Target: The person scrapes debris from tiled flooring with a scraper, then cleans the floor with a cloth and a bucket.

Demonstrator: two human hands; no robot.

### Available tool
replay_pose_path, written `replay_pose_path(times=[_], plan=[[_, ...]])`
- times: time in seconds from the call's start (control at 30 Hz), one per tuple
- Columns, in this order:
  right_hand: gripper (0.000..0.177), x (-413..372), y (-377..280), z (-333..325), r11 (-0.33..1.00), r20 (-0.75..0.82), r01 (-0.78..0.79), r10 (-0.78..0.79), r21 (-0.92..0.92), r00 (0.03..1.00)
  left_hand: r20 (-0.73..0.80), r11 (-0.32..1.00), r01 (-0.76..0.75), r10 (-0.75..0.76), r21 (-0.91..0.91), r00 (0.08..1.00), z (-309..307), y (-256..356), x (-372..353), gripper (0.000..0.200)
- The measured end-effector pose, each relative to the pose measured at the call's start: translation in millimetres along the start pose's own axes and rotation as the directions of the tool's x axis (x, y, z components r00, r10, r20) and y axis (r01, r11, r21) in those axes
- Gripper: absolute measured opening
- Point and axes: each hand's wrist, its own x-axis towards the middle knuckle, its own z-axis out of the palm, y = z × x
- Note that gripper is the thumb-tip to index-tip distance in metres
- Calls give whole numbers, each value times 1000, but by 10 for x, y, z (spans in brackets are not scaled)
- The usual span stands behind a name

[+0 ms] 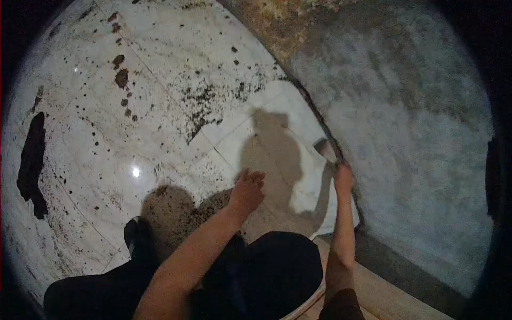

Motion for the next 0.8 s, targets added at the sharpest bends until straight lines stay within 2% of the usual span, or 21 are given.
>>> replay_pose_path(times=[0.07,0.13,0.17,0.23,0.3,0.33,0.37,0.43,0.47,0.5,0.57,0.6,0.63,0.67,0.7,0.73,0.77,0.8], plan=[[25,-467,169,-75,998,23,-9,11,-57,1000,-9,999,-15,16,38,1000,78,0,-3,48],[26,-770,123,-174,999,237,-41,39,3,971,-33,993,-40,44,107,998,97,17,12,53],[26,-827,65,-74,998,237,-59,54,16,970,-11,994,-20,22,109,1000,78,53,46,53],[25,-760,-197,146,989,75,63,-73,134,995,4,990,4,-5,140,1000,21,98,65,54],[24,-534,-909,-140,969,36,105,-116,223,993,33,949,-17,7,314,999,-15,149,5,54],[23,-338,-1169,191,956,-39,291,-290,38,956,73,927,-34,7,373,997,-83,180,-41,54],[21,-199,-1580,26,953,-93,299,-295,39,951,70,921,-33,6,389,998,-95,178,-53,54],[21,73,-2411,-324,949,-199,314,-301,37,933,14,973,46,-50,226,999,-62,143,-10,53],[12,80,-2672,-725,923,-376,370,-306,110,875,-48,968,30,-19,250,999,108,62,21,54],[12,114,-2713,-772,917,-388,381,-312,116,868,-54,966,48,-35,255,998,48,-8,-49,54],[10,182,-2615,-728,933,-536,359,-310,-14,785,-16,919,-7,15,395,1000,-113,-174,-203,50],[14,220,-2246,-438,884,-576,463,-345,66,741,-158,852,80,3,517,987,2,-373,-151,45],[21,102,-1933,-487,959,-272,280,-259,41,927,-319,884,88,71,458,945,-41,-662,-162,43],[28,-208,-1515,-568,970,-300,236,-210,52,931,-470,947,39,122,319,874,-226,-896,-263,34],[24,-277,-1028,-251,991,-109,101,-92,84,990,-682,996,-90,78,17,727,-288,-1144,-324,27],[24,-515,-488,66,990,-169,113,-98,82,981,-641,974,128,-219,-187,735,-441,-1274,-443,15],[25,-889,-329,-300,999,87,-27,30,-37,996,-734,980,146,-197,-134,650,-391,-1547,-460,13],[24,-1132,43,-48,994,136,-107,110,-34,985,-715,947,193,-320,-257,621,-520,-1628,-617,13]])
